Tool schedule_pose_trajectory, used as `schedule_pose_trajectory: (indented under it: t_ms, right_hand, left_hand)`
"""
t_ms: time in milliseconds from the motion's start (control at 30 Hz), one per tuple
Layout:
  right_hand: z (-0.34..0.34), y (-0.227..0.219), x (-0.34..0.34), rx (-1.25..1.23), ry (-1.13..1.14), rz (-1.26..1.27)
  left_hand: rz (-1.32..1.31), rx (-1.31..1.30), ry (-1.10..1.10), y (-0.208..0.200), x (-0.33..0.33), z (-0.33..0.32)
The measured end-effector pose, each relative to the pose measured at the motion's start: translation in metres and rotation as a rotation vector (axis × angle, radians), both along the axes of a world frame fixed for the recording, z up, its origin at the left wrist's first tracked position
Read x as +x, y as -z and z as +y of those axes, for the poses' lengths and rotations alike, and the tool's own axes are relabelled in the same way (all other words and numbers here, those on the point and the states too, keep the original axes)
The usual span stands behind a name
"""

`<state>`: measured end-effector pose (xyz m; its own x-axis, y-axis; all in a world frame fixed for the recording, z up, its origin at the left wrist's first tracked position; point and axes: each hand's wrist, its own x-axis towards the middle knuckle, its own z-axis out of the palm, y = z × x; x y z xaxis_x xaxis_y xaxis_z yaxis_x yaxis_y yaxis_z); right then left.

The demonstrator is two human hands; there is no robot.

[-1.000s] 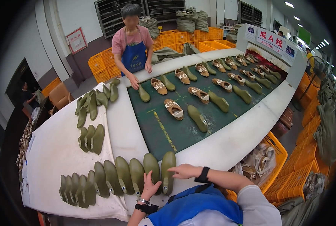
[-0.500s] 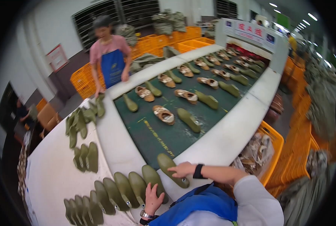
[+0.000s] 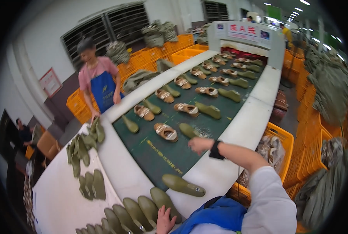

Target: Organizing shoe lasts and assembling shoe components on a factory assembly line.

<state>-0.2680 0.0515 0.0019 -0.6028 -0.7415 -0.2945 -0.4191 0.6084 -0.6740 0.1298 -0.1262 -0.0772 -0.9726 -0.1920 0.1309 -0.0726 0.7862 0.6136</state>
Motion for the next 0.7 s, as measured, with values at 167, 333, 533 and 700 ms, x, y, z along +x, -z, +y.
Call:
schedule_pose_trajectory:
  t_ms: [167,333,533,700]
  right_hand:
    - [0.000,0.036,0.164,0.257,-0.507,0.291]
    - [0.013,0.027,0.188,0.364,-0.476,0.293]
    - [0.000,0.059,0.176,0.153,-0.484,0.394]
    - [-0.071,0.091,0.125,0.005,-0.388,0.479]
  left_hand:
    - [-0.113,-0.095,-0.007,-0.014,-0.004,0.003]
    - [-0.159,-0.099,-0.020,-0.021,-0.006,0.009]
    - [-0.175,-0.092,-0.027,-0.017,-0.004,0.005]
    - [-0.177,-0.083,-0.009,-0.017,-0.008,-0.001]
